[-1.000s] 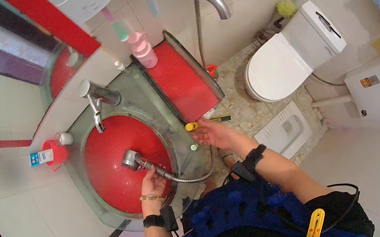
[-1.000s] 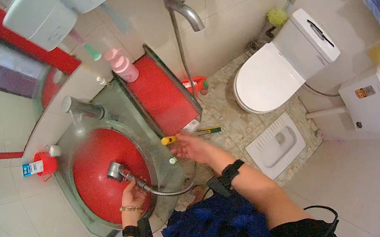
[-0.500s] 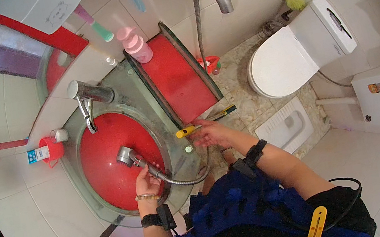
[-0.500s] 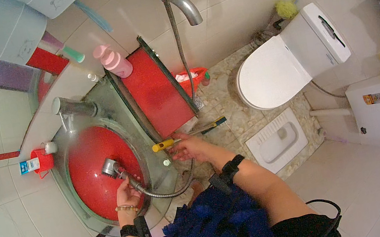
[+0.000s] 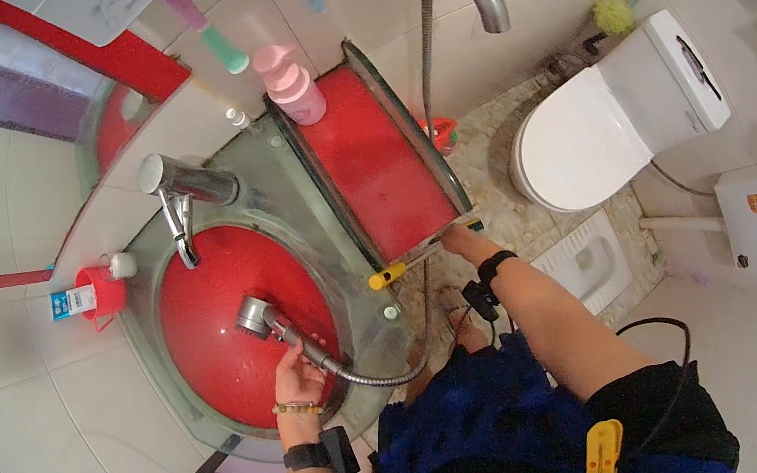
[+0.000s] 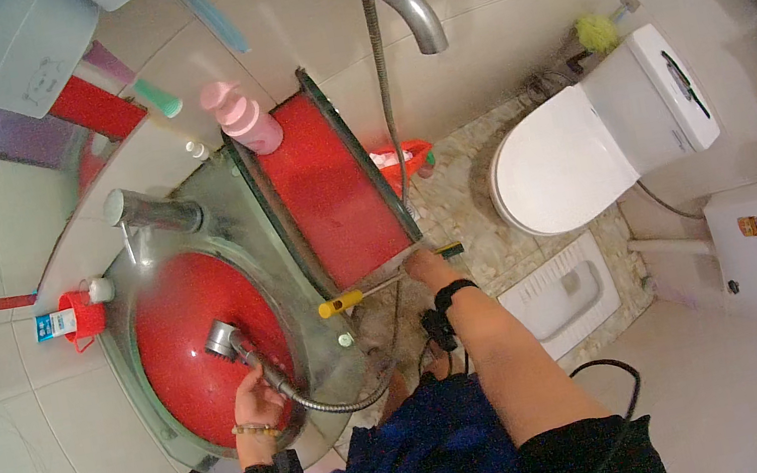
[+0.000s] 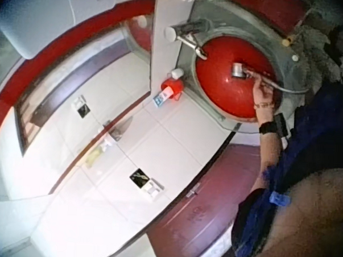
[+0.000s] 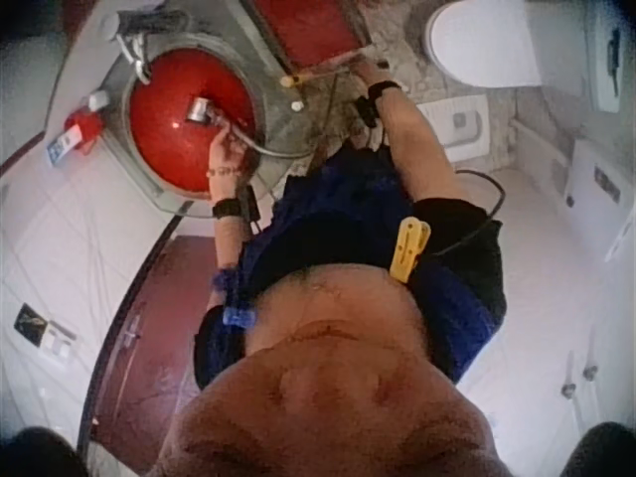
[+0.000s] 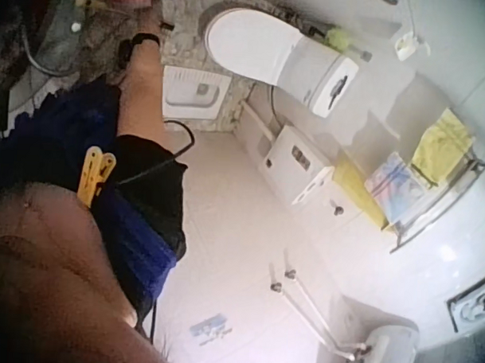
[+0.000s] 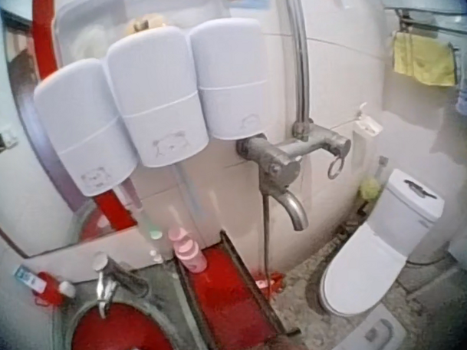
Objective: Cleaning a bathroom including scrubbing a squat toilet with a squeegee and rinsing the area with a shower head.
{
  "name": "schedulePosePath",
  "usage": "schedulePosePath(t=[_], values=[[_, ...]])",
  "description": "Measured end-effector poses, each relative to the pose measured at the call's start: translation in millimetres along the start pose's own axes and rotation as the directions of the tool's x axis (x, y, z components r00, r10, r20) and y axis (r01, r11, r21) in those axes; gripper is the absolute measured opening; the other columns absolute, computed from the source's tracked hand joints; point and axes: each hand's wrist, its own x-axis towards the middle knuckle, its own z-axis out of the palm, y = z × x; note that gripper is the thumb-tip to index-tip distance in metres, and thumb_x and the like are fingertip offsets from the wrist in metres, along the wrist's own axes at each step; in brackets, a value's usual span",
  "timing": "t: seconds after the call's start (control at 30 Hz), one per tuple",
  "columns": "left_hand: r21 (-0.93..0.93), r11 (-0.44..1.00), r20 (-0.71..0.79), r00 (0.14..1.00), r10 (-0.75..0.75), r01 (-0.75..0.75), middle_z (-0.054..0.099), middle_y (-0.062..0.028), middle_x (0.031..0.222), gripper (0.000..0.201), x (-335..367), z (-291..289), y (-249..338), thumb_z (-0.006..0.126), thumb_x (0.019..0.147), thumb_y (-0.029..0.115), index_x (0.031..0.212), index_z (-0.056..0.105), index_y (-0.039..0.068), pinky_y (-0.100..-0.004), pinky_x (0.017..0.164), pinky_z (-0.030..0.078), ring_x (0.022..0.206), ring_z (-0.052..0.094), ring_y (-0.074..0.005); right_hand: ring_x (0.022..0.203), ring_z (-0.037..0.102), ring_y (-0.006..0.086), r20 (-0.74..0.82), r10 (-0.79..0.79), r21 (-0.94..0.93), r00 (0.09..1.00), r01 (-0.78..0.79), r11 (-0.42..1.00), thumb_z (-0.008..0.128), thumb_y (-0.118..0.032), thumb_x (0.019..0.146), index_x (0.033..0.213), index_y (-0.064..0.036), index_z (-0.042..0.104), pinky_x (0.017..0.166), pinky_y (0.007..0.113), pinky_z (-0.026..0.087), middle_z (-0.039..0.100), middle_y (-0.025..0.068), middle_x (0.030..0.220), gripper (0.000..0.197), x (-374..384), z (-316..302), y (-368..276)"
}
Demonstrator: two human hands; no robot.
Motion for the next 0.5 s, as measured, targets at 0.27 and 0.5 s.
schedulePosePath(t=[0.27, 0.5], values=[[0.001, 1.0, -0.002, 1.0, 0.0, 0.0, 0.058, -0.0129, 0.088, 0.017, 5, 2, -5, 0.053, 0.076, 0.01, 0.092, 0.05, 0.003, -0.0346, 0.077, 0.046, 0.083, 0.056, -0.0261, 0.097, 0.052, 0.0286, 0.231, 0.158, 0.432, 0.96, -0.247, 0.867, 0.042, -0.019, 0.081, 0.111, -0.0076, 0.05, 0.079, 0.034, 0.043, 0.052, 0.017, 0.108, 0.033, -6, -64, -24], [-0.009, 1.0, -0.01, 1.0, 0.015, -0.015, 0.058, -0.0112, 0.084, 0.017, 7, 24, -1, 0.053, 0.077, 0.011, 0.091, 0.049, 0.001, -0.0364, 0.073, 0.047, 0.078, 0.056, -0.0251, 0.083, 0.053, 0.0208, 0.103, -0.179, 0.527, 0.978, 0.099, 0.844, 0.047, -0.029, 0.081, 0.115, -0.0054, 0.048, 0.073, 0.029, 0.042, 0.056, 0.0102, 0.095, 0.042, -74, -96, 19]])
